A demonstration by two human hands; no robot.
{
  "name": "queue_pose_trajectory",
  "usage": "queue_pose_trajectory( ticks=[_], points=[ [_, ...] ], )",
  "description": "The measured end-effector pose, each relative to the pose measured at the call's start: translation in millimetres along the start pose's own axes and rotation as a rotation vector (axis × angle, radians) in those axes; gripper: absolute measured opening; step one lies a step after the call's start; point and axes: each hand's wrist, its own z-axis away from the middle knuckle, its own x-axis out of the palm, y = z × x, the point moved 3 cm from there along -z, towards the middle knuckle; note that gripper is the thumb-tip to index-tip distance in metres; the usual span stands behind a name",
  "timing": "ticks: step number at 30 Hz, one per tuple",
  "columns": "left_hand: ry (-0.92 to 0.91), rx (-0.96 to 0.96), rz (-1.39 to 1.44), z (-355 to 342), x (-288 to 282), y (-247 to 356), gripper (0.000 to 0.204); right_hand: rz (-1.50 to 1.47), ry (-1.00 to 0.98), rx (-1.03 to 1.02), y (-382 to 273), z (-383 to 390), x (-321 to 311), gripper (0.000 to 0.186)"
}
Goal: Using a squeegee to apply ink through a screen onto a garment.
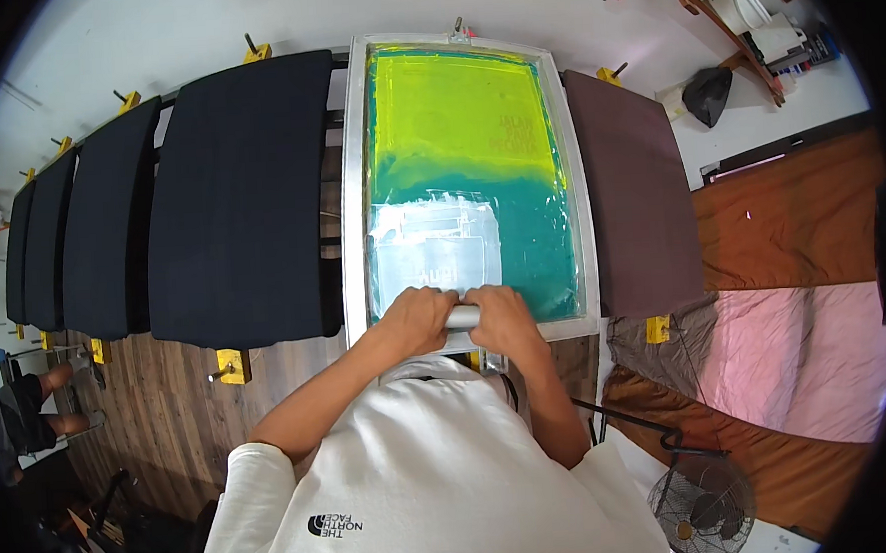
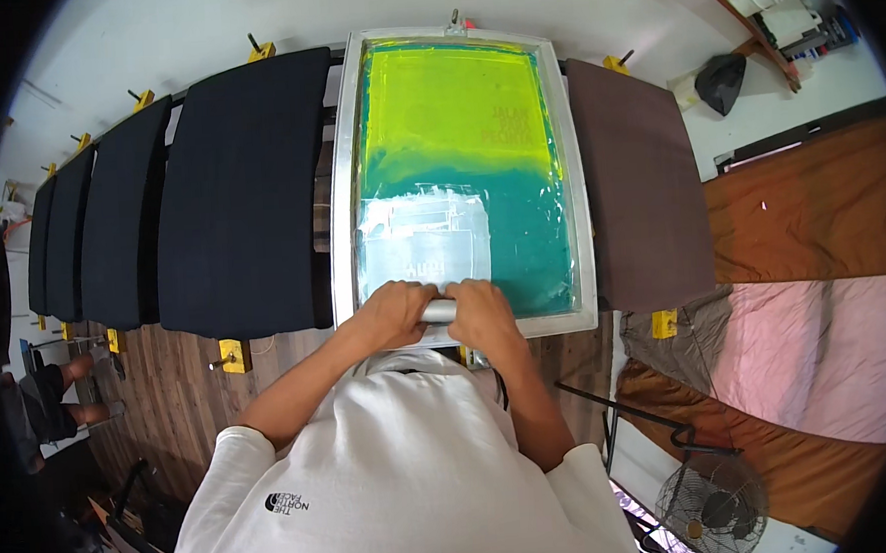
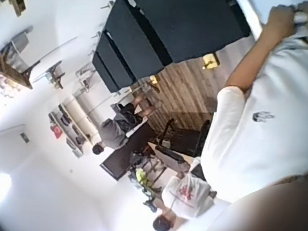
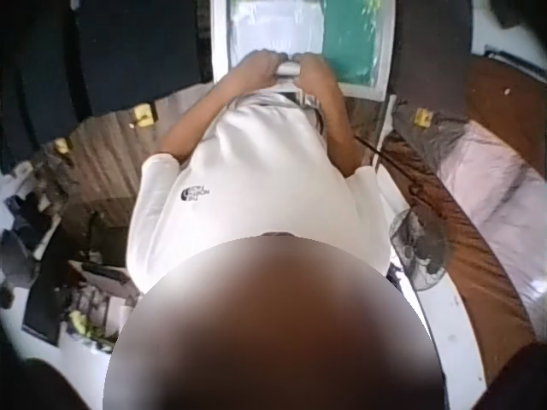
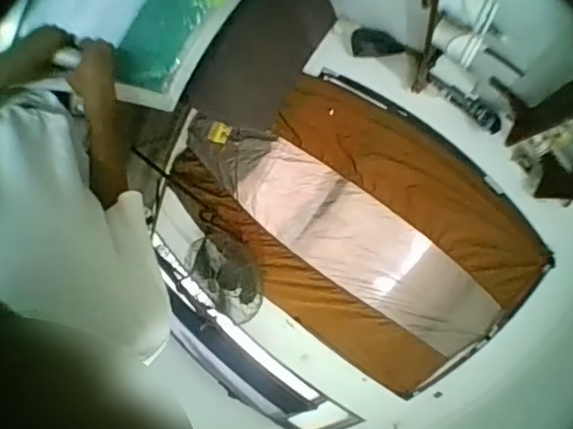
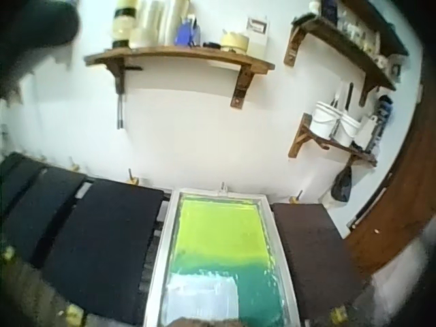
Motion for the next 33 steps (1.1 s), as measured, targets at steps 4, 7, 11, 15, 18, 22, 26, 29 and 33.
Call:
queue_pose_trajectory(
  ticks=[4,7,11,15,18,22,26,29,33],
  points=[
    [-0.088,-0.033,0.071,-1.1,-21.8,-6.7,0.029,-0.033,-0.150,0.010,-9.5,-11.7,-9.7,0.026],
    [0.020,-0.110,0.058,-19.3,-50.6,-24.5,0.029,-0.013,-0.067,-0.029,-18.1,-50.1,-27.2,0.028],
    [0.310,-0.076,0.013,-27.7,-42.7,-49.5,0.028,0.060,0.002,-0.106,-7.6,-83.5,-13.6,0.027],
    [0.390,-0.001,-0.045,15.1,-1.7,-31.6,0.055,0.031,0.169,-0.230,-14.3,-33.1,19.0,0.046],
    [0.340,0.014,-0.101,47.0,32.8,-10.0,0.064,-0.018,0.218,-0.229,-22.7,19.0,29.7,0.046],
    [0.140,-0.067,0.096,47.8,6.6,3.9,0.047,-0.007,0.015,-0.126,-32.0,19.0,9.6,0.039],
    [0.313,-0.015,0.018,1.4,-20.5,-27.4,0.032,0.131,-0.015,-0.079,-28.7,-35.3,-19.6,0.030],
    [0.291,-0.081,0.012,-34.2,-42.5,-38.0,0.038,0.129,0.034,-0.052,-11.7,-75.9,-28.6,0.028],
    [0.285,-0.057,-0.031,-37.0,-27.1,-36.0,0.038,0.041,0.094,-0.072,2.5,-63.9,-15.8,0.029]
  ],
)
